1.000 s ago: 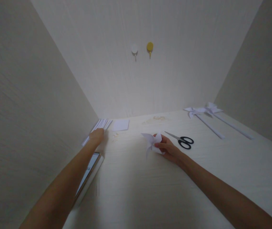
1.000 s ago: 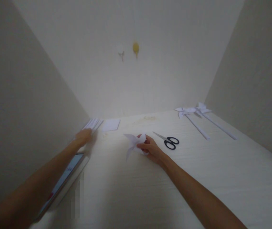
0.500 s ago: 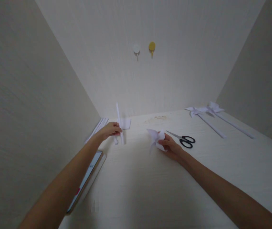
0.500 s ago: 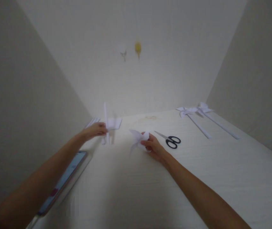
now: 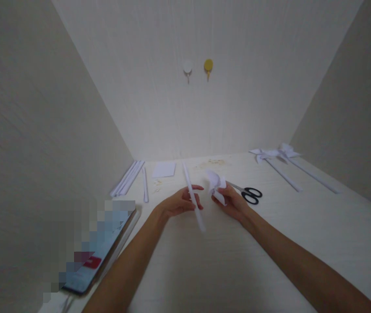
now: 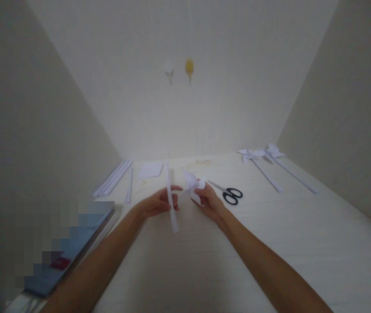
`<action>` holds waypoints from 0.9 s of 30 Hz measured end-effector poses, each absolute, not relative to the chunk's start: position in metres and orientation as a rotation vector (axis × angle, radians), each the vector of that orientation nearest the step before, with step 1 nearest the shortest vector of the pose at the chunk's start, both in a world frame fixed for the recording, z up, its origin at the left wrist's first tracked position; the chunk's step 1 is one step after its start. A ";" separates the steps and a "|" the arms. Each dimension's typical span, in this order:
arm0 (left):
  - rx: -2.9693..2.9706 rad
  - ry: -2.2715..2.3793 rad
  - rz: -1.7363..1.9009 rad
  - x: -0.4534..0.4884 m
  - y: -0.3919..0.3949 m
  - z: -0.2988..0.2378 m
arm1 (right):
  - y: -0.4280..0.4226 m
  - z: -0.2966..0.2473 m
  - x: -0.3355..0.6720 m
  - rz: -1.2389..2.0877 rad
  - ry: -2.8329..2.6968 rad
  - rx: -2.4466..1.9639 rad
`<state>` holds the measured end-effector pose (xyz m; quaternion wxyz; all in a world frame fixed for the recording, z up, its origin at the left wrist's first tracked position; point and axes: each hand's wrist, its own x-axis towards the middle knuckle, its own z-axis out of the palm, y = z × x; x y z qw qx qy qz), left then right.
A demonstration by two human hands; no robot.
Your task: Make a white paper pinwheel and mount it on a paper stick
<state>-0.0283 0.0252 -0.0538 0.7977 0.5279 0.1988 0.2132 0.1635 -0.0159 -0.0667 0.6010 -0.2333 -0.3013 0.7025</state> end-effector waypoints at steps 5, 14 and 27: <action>1.117 0.303 0.400 -0.033 0.017 -0.063 | -0.017 -0.067 0.164 1.617 -0.732 -0.596; 1.169 0.177 0.276 -0.032 0.014 -0.068 | -0.020 -0.065 0.163 1.634 -0.732 -0.615; 1.248 0.206 0.274 -0.029 0.012 -0.067 | -0.021 -0.064 0.162 1.611 -0.788 -0.646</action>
